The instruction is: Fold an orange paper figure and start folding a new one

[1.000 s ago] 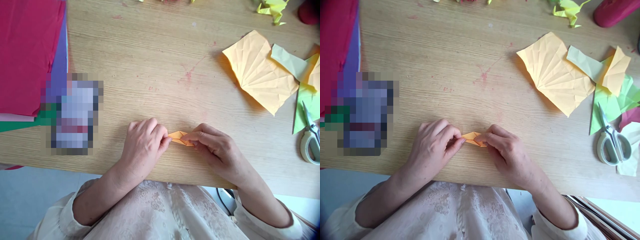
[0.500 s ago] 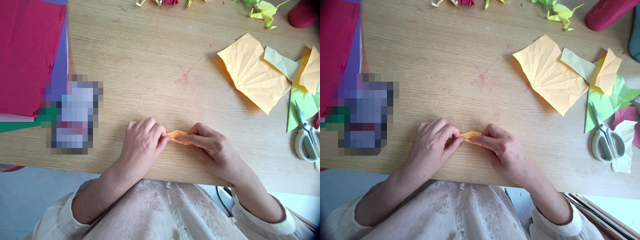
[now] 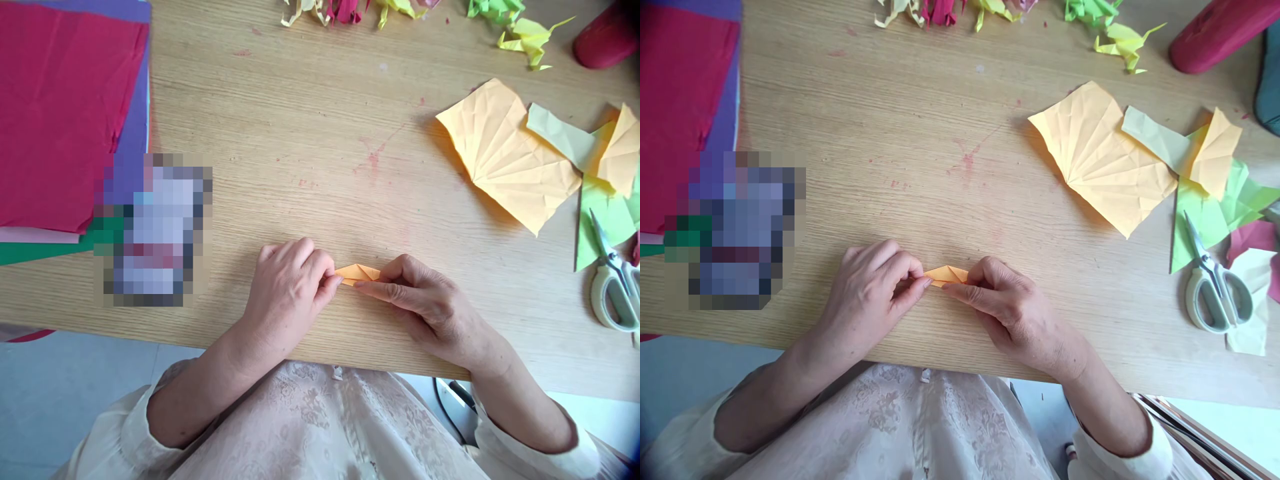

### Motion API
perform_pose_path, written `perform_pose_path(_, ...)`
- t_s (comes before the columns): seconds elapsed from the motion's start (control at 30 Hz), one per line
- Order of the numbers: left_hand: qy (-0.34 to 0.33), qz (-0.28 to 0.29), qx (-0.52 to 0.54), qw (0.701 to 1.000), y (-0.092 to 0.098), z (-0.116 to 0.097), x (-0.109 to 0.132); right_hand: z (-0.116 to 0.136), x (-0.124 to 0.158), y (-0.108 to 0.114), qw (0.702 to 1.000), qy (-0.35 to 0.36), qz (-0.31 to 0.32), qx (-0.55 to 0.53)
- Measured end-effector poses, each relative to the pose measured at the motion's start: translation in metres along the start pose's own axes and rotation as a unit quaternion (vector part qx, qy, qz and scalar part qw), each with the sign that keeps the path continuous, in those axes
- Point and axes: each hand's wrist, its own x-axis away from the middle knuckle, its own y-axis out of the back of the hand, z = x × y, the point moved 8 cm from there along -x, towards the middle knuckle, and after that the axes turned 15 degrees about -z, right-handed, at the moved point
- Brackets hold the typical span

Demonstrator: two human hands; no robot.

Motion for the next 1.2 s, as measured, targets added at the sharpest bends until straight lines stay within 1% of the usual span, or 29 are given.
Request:
perform_pose_path(0.33,0.009,-0.005,0.018,1.0,0.0,0.002,0.001,0.006,0.003,-0.007,0.996,0.04,0.014,0.079)
perform_pose_path(0.43,0.01,-0.017,0.045,0.999,0.007,0.006,0.005,0.008,0.004,-0.008,0.994,0.056,0.016,0.091)
perform_pose_path(0.5,0.008,-0.04,0.063,0.997,0.016,0.009,0.011,0.008,0.005,-0.009,0.994,0.062,0.019,0.092)
perform_pose_path(0.57,-0.015,-0.07,0.064,0.995,0.025,0.008,0.019,0.007,0.005,-0.009,0.994,0.062,0.017,0.09)
perform_pose_path(0.63,-0.071,-0.081,0.049,0.993,0.031,0.001,0.028,0.007,0.004,-0.008,0.994,0.057,0.014,0.087)
perform_pose_path(0.67,-0.098,-0.08,0.04,0.991,0.031,-0.003,0.033,0.007,0.004,-0.008,0.995,0.055,0.013,0.086)
perform_pose_path(0.73,-0.139,-0.057,0.016,0.989,0.027,-0.009,0.04,0.007,0.003,-0.008,0.995,0.055,0.012,0.085)
perform_pose_path(0.8,-0.164,-0.035,-0.004,0.986,0.023,-0.011,0.045,0.007,0.003,-0.008,0.995,0.056,0.012,0.083)
perform_pose_path(0.87,-0.175,-0.031,-0.003,0.984,0.022,-0.011,0.046,0.007,0.003,-0.009,0.995,0.057,0.013,0.082)
perform_pose_path(0.93,-0.151,-0.033,0.03,0.988,0.024,-0.007,0.043,0.007,0.003,-0.009,0.995,0.057,0.015,0.082)
perform_pose_path(1.07,-0.042,-0.053,0.088,0.994,0.026,0.005,0.028,0.007,0.004,-0.01,0.994,0.054,0.025,0.088)
perform_pose_path(1.13,-0.016,-0.054,0.093,0.994,0.023,0.006,0.02,0.006,0.004,-0.01,0.994,0.054,0.028,0.089)
perform_pose_path(1.2,-0.006,-0.042,0.093,0.995,0.019,0.005,0.014,0.007,0.005,-0.01,0.994,0.057,0.027,0.087)
